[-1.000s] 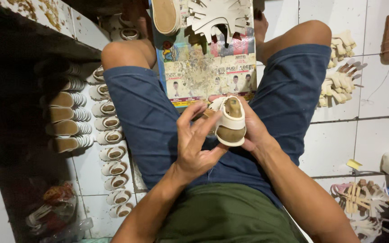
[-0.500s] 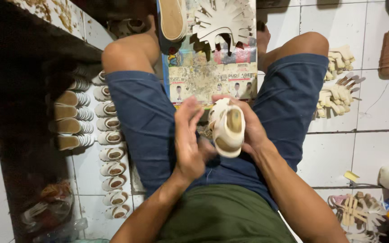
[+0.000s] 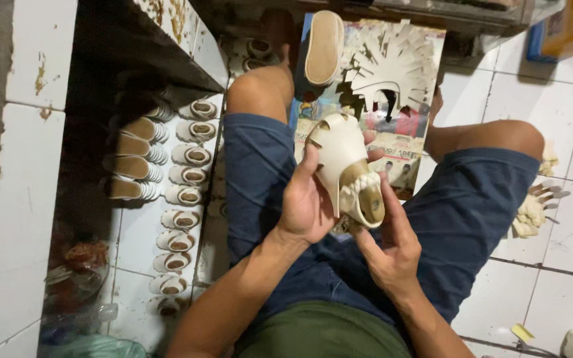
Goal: The person sits on the floor and assembles a white strappy wedge sandal: they fit the cut strap upper over a wooden wedge last, press and tuck the strap ends against the sole, work the straps into place one at a time, then pull the wooden last out of the assembled sandal and set it aside.
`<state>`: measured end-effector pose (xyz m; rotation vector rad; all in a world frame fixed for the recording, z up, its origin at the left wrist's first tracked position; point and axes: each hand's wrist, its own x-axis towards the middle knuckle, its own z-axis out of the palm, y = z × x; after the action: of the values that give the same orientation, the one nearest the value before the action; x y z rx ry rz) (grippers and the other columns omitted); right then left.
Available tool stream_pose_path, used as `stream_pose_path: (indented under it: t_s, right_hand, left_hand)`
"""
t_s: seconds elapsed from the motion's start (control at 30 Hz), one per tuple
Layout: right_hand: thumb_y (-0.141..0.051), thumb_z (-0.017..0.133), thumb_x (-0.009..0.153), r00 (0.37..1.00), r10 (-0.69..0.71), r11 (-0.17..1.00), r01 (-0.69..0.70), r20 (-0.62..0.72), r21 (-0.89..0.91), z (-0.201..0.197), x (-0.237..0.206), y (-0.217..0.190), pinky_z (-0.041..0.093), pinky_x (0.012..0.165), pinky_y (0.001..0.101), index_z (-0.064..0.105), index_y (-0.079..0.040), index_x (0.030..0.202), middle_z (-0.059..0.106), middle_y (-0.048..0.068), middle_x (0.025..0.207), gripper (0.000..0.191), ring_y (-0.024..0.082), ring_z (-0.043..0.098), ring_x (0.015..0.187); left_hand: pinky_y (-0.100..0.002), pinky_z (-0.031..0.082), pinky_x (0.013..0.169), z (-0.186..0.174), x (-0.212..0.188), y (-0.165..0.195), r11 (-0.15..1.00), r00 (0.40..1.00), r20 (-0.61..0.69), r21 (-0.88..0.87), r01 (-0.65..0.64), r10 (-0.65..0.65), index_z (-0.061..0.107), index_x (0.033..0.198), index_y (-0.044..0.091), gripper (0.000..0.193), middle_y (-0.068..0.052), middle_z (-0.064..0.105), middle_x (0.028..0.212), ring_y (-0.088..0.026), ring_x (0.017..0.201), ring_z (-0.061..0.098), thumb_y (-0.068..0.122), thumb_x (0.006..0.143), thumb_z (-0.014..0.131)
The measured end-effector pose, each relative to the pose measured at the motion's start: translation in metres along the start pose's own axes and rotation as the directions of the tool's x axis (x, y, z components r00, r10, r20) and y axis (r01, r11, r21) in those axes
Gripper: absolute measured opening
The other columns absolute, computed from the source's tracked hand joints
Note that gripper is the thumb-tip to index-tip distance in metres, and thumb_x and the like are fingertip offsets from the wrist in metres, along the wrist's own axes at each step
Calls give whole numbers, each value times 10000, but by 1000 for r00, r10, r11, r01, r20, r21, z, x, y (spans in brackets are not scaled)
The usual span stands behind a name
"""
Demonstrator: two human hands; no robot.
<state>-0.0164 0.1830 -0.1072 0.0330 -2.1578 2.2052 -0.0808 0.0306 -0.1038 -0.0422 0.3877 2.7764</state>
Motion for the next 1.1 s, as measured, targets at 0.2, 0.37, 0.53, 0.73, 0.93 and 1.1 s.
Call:
stream_pose_path:
  t_s: [0.2, 0.37, 0.53, 0.73, 0.93, 1.1]
  right_hand:
    - [-30, 854, 796, 976, -213, 854, 171, -30, -491, 0, 2, 6, 532, 940, 319, 646, 34, 1242, 671, 134, 1189, 497, 242, 679, 1073]
    - [-46, 867, 771, 973, -229, 853, 204, 8, -480, 3, 1, 11, 550, 906, 333, 643, 36, 1258, 693, 150, 1140, 542, 264, 704, 1034]
    - [-34, 857, 798, 960, -281, 838, 242, -8, -490, 2, -1, 15, 578, 888, 330, 651, 41, 1266, 730, 177, 1118, 517, 262, 742, 994]
    - [0, 797, 778, 913, -392, 738, 386, 114, -553, -8, -2, 20, 586, 862, 350, 630, 71, 1267, 713, 216, 1113, 521, 303, 738, 974]
    - [-18, 832, 741, 934, -345, 731, 331, 96, -597, -11, -17, 19, 582, 806, 327, 678, 31, 1191, 724, 169, 1033, 478, 280, 745, 893]
    - [-27, 869, 761, 939, -342, 820, 282, -30, -498, -9, -17, 16, 567, 876, 290, 690, 15, 1210, 729, 116, 1059, 485, 189, 718, 935]
  left_hand:
    - [-532, 512, 1124, 10, 13, 0, 1000, 993, 119, 2, -16, 16, 393, 1561, 44, 577, -237, 607, 1335, -401, 1258, 627, 391, 1108, 478]
    - [-548, 542, 1060, 3, 22, 5, 999, 997, 60, -15, -38, 38, 516, 1390, -13, 497, -217, 637, 1197, -356, 1161, 658, 410, 1150, 413]
    - [-496, 563, 988, 4, 24, 2, 1000, 991, -134, 10, -3, 4, 581, 1249, -24, 756, -185, 673, 1058, -332, 1027, 694, 655, 1033, 329]
    - [-474, 573, 864, -1, 18, -5, 998, 987, -144, -3, -70, 69, 599, 1167, -22, 712, -182, 673, 1017, -322, 919, 681, 630, 1150, 316]
    - [-472, 570, 908, 9, 0, -12, 997, 990, -111, 7, -83, 83, 607, 1188, -61, 710, -197, 678, 1038, -324, 965, 687, 596, 1166, 339]
    - [-476, 455, 1180, 30, -9, 11, 977, 998, 40, 204, -59, 52, 588, 1289, -60, 615, -267, 633, 1278, -353, 1249, 616, 487, 1142, 348]
